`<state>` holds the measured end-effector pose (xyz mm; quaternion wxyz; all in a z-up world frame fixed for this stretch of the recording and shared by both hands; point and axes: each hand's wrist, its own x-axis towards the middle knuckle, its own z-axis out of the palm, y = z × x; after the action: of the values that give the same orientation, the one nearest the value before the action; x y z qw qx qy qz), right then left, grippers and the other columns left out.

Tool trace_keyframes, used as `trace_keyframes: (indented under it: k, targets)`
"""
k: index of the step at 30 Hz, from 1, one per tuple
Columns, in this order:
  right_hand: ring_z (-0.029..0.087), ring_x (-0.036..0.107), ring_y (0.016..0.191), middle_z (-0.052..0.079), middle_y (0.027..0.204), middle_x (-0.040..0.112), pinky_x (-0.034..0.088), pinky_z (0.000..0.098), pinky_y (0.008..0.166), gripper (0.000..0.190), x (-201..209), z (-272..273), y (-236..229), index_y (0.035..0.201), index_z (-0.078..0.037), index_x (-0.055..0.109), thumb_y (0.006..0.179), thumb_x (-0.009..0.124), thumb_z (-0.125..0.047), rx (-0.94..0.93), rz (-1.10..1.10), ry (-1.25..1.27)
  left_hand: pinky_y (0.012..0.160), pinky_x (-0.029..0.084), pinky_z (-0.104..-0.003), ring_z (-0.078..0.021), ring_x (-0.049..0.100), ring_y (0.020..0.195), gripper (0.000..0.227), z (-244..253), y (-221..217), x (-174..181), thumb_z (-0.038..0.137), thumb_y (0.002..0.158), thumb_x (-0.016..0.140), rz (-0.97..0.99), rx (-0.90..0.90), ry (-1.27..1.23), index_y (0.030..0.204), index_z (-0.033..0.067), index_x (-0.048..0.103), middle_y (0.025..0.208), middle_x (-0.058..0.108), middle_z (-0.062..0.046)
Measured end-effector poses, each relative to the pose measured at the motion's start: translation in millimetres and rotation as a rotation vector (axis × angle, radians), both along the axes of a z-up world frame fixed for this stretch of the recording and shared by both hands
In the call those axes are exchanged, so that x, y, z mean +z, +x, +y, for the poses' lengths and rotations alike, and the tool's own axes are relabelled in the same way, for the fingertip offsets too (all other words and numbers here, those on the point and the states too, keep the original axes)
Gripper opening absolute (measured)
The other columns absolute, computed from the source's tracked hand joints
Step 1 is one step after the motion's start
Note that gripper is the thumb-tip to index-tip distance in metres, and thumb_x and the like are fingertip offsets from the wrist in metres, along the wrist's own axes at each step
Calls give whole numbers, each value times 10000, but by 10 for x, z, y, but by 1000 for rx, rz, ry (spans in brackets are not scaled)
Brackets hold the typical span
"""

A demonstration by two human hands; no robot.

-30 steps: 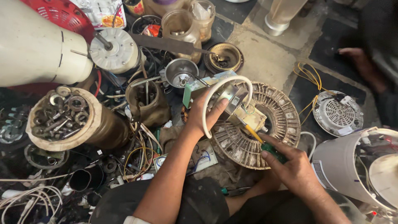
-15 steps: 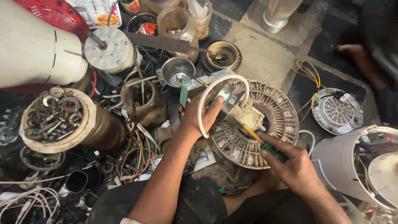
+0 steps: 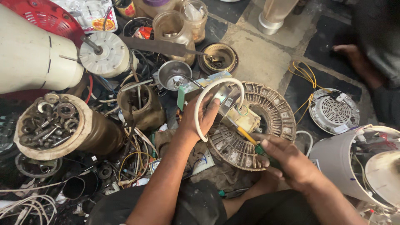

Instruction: The person sits on the floor and uses a green screwdriver to manipulate the internal components of a disassembled electrical device, likely a fan motor. They repeatedly tighten or loosen screws on the motor housing while holding the device steady with their other hand.

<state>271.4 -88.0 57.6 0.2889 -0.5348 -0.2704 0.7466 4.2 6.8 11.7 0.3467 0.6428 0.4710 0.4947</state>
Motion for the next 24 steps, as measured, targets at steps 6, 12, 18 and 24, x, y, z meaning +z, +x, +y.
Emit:
trace_keyframes:
  k: [6,12,18,24]
  targets:
    - [41,601,746,-29,825,695,480,213,638,280,-126,-221,-235,1291,-115,687,1071,576,-249,149,-795,1108,874,555,-422,-392,706,1014,293,-52,-56,72,206,1025,564,106,-80,179,1218,29,695,1090,714,-221]
    - [88,510,539,33,670,634,381,257,455,282,-122,-132,141,1184,1,697,954,634,-151,35,-387,339,786,522,-483,-443,658,963,260,-215,160,356,249,1011,603,168,154,90,1082,17,695,1029,692,-221]
    - [54,465,559,-2,759,689,359,232,467,320,25,-19,78,1226,-17,698,935,654,-143,36,-469,477,772,531,-495,-400,687,879,255,277,47,559,295,945,662,387,120,331,982,50,725,949,693,-214]
    - [64,426,514,0,663,577,313,244,447,438,411,179,41,1354,-101,690,933,638,-211,174,-480,387,818,565,-444,-369,708,919,187,624,347,193,182,910,596,145,-37,228,975,57,719,956,720,-204]
